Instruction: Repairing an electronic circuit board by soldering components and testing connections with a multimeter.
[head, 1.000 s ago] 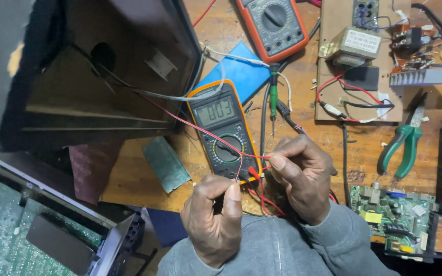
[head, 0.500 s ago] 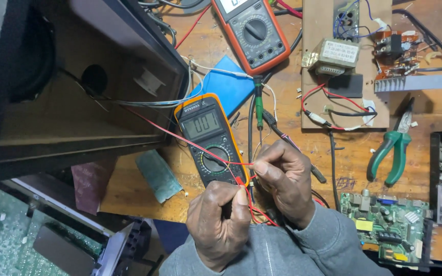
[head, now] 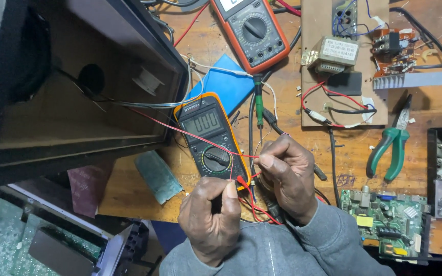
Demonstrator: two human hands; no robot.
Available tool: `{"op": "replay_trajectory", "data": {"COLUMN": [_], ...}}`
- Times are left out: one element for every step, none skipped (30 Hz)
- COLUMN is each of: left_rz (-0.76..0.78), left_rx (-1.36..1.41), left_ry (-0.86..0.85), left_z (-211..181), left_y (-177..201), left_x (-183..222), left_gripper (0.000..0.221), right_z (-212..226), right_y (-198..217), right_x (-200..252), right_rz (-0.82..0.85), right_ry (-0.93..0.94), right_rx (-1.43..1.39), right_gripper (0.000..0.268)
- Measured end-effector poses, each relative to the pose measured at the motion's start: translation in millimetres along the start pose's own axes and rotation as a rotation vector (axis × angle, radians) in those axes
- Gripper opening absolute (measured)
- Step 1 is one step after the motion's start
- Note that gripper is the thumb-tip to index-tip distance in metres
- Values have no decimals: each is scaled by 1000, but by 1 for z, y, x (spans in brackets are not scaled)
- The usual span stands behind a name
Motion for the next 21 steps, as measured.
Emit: {"op": "replay_trajectory", "data": {"left_rz": [3,3,2,9,17,18,14,11,12,9,7,6,-10,-29,-31,-27,-24,-25,-52,-78,-79], "left_rx": [13,24,24,15,6,9,19,30,35,18,2,3,-7,-18,-18,-13,-8,-7,-11,-14,-13], "left_ry": [-15,-34,-35,-39,-42,-42,-42,-41,-40,-12,16,18,23,28,30,28,27,28,47,66,68], "left_z": [-1,-1,-1,-1,-1,-2,-2,-2,-1,3,7,9,11,13,14,15,15,15,17,18,21], "left_y": [0,2,2,1,-1,-1,0,0,2,4,6,7,10,12,13,13,13,15,19,23,24], "left_x": [0,-1,0,1,3,2,2,2,2,2,2,3,3,4,5,5,6,6,5,4,5], "left_gripper": [18,17,17,17,17,17,18,19,19,19,18,18,17,15,15,15,15,15,15,15,15], "right_z": [1,2,4,9,14,13,14,15,14,13,11,11,12,13,12,10,8,10,14,17,18], "right_y": [0,-1,-3,-5,-7,-7,-7,-6,-6,-5,-4,-5,-6,-9,-9,-9,-8,-9,-12,-14,-13], "right_x": [1,0,0,0,1,1,2,3,3,3,4,4,4,4,5,6,7,7,7,8,9], "right_rz": [-1,0,2,6,10,8,2,-4,-7,-22,-38,-37,-29,-19,-17,-21,-24,-23,-4,14,14], "right_ry": [1,4,5,35,65,66,81,95,95,86,77,76,80,84,84,73,62,61,82,102,101], "right_rx": [10,18,18,51,83,85,84,84,88,78,68,70,70,69,70,68,66,67,54,41,44], "right_gripper": [19,19,19,20,21,21,20,20,20,20,20,20,20,20,20,20,21,21,21,21,21]}}
Point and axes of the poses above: each hand's wrist, its own x-axis away from the middle knuckle, its own y-axis out of the back of the hand, z = x × y, the point moved 9 cm from there along -x, towards the middle knuckle, and after that the axes turned 7 degrees about x, right-handed, at the moved point
